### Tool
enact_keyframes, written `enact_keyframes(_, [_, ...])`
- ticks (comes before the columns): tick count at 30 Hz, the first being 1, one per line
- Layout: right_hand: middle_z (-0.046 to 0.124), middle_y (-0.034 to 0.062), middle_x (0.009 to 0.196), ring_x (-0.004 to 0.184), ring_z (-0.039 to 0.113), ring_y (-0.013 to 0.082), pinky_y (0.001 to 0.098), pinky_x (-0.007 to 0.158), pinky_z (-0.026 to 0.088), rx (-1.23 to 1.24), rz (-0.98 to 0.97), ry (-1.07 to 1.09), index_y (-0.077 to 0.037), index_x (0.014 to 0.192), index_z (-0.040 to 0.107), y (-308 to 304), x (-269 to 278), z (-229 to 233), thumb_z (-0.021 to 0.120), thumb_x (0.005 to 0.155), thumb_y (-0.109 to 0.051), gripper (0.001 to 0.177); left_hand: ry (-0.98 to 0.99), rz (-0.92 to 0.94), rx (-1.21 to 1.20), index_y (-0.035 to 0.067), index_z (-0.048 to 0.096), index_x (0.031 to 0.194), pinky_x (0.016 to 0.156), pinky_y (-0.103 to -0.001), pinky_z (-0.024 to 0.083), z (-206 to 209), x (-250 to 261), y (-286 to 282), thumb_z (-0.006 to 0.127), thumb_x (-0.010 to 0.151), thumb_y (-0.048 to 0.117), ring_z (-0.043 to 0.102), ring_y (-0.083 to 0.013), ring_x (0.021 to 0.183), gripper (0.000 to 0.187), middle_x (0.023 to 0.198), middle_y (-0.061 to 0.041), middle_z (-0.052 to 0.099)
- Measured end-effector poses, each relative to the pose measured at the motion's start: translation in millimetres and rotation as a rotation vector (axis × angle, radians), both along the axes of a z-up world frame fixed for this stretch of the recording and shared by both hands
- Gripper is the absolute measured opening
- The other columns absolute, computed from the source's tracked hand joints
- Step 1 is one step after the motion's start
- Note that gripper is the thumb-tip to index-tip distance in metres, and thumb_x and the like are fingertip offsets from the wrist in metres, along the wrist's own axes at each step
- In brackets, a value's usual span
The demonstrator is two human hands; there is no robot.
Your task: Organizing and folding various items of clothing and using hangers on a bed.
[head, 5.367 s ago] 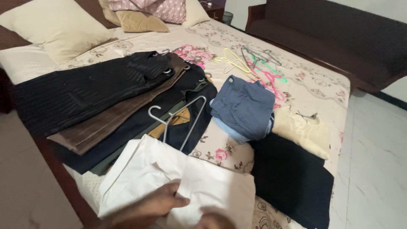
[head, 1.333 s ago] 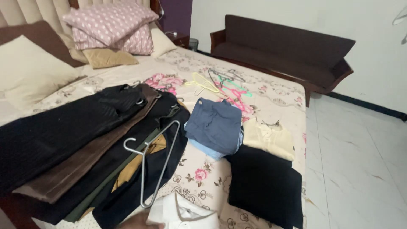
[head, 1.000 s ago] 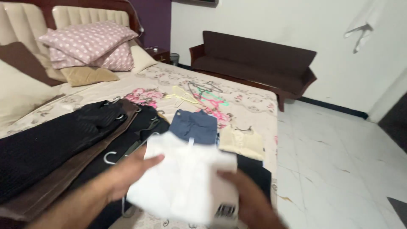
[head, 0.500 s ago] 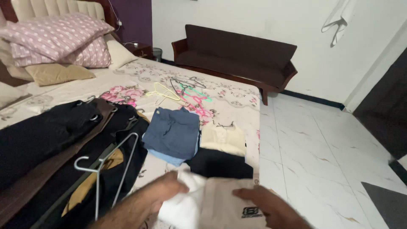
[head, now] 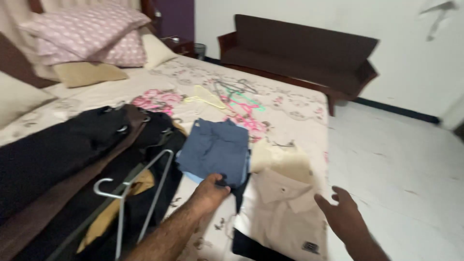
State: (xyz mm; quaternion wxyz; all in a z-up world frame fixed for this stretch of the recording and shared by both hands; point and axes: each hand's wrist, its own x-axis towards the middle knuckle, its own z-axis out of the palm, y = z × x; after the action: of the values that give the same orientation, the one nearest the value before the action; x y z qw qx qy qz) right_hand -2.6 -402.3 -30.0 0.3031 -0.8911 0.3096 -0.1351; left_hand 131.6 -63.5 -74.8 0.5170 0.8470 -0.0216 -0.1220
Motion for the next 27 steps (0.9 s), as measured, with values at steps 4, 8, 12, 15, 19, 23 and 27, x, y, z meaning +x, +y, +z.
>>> enact_keyframes(4, [0.070,0.0161,0.134,0.118,0.074,0.0287,0.0387,0.103,0.057,0.078,0.163,0.207,-0.011,0.140,0.063,22,18,-19,0.078,0.087,-0.039,0.062,0.043,0.037,0.249,0.013,0.059,0.138,0.101,-0.047,0.055,-42,41,70,0.071,0.083,0.037,0.068,-0.0369,0.119,0.061,0.128,-0.022,0.070])
enact_keyframes(8, [0.071,0.0082,0.131,0.117,0.073,0.0247,0.0367,0.101,0.057,0.138,0.297,0.204,-0.013,0.131,0.069,49,41,-52,0.079,0.085,-0.037,0.053,0.013,0.195,0.604,0.016,0.065,0.132,0.110,-0.048,0.049,-25,24,156,0.069,0.084,0.043,0.059,-0.0338,0.131,0.055,0.136,-0.014,0.064])
enact_keyframes(12, [0.077,0.0064,0.113,0.105,0.073,0.0214,0.0337,0.094,0.061,0.143,0.469,0.267,-0.019,0.123,0.073,103,44,-43,0.083,0.083,-0.040,0.046,0.074,0.046,0.710,0.011,0.063,0.133,0.108,-0.045,0.051,-105,33,228,0.075,0.083,0.044,0.061,-0.0337,0.129,0.061,0.135,-0.017,0.064])
enact_keyframes(15, [0.079,0.0037,0.107,0.097,0.075,0.0193,0.0322,0.088,0.062,0.142,0.548,0.300,-0.021,0.121,0.073,124,46,-62,0.084,0.082,-0.039,0.044,0.107,-0.089,0.769,0.008,0.061,0.134,0.106,-0.043,0.052,-188,46,272,0.079,0.082,0.044,0.062,-0.0337,0.127,0.066,0.134,-0.020,0.064])
enact_keyframes(19, [0.079,0.0039,0.101,0.090,0.079,0.0202,0.0327,0.084,0.062,0.298,0.636,0.262,-0.015,0.115,0.074,140,58,-88,0.086,0.080,-0.032,0.040,0.162,-0.056,0.558,0.008,0.068,0.128,0.084,-0.041,0.058,-173,58,258,0.070,0.089,0.029,0.071,-0.0329,0.100,0.045,0.121,-0.025,0.073])
enact_keyframes(23, [0.080,0.0116,0.100,0.093,0.080,0.0225,0.0351,0.086,0.063,0.478,0.743,0.141,-0.009,0.116,0.073,155,64,-143,0.086,0.080,-0.027,0.042,0.181,0.337,-0.042,0.012,0.066,0.132,0.055,-0.035,0.065,-18,3,189,0.046,0.101,0.003,0.077,-0.0231,0.067,0.038,0.108,-0.018,0.078])
enact_keyframes(27, [0.069,0.0139,0.124,0.110,0.076,0.0219,0.0376,0.098,0.059,0.795,0.738,0.143,-0.015,0.144,0.050,206,44,-109,0.086,0.084,-0.026,0.071,0.004,0.283,-0.298,0.013,0.068,0.128,0.062,-0.036,0.064,43,-31,140,0.053,0.098,0.002,0.075,-0.0211,0.075,0.036,0.105,-0.009,0.068])
